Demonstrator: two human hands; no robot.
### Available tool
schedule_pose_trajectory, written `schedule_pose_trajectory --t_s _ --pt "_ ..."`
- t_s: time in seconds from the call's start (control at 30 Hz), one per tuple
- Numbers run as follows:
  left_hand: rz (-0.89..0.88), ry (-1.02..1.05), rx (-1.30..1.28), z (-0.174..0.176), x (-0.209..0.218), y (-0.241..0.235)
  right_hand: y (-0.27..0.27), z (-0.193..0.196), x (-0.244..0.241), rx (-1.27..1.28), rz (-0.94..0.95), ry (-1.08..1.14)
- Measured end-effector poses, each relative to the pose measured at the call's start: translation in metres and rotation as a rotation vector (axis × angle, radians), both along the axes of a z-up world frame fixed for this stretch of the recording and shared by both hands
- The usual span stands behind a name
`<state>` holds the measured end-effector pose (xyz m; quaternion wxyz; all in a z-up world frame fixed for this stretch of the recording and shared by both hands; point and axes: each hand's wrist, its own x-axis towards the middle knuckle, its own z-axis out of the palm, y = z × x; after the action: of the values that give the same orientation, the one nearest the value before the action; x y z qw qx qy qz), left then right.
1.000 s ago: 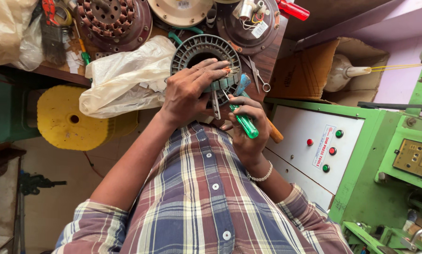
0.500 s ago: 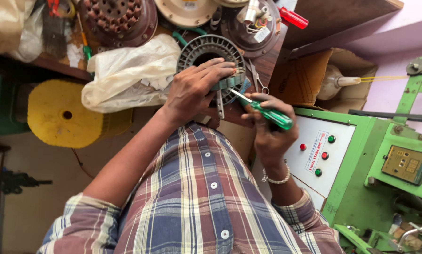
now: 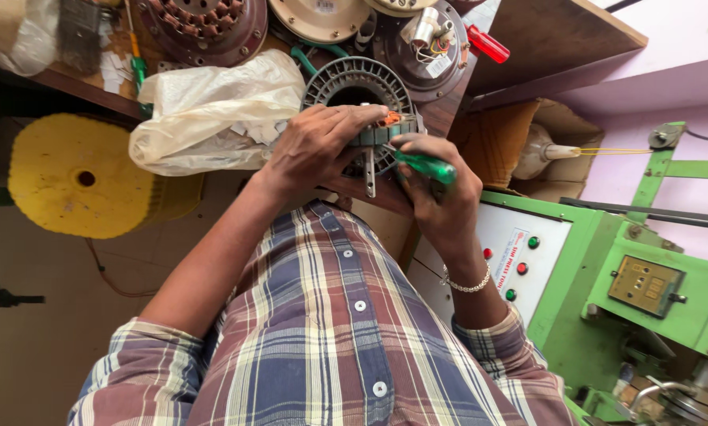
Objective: The person uses a screwdriver to adjust components within a motor stator. They repeatedly insert small white insulating pieces into slots between copper windings and tap them into place with the screwdriver.
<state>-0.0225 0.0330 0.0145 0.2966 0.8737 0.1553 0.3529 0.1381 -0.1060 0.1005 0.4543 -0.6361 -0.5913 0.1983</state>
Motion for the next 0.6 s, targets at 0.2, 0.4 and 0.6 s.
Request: schedule_pose_trajectory --t_s 0.2,0.4,0.6 --pt "0.074 0.186 0.223 0.005 0.009 0.0 0.004 -0.005 0.014 -0.119 -0.012 0.065" --pt "0.06 0.135 0.216 0.017 0.006 0.003 -0.004 -0.047 0.029 0.064 0.134 0.048" --pt "0.018 0.048 0.14 0.016 0.003 0.002 -0.009 -0.072 0.04 0.127 0.173 0.079"
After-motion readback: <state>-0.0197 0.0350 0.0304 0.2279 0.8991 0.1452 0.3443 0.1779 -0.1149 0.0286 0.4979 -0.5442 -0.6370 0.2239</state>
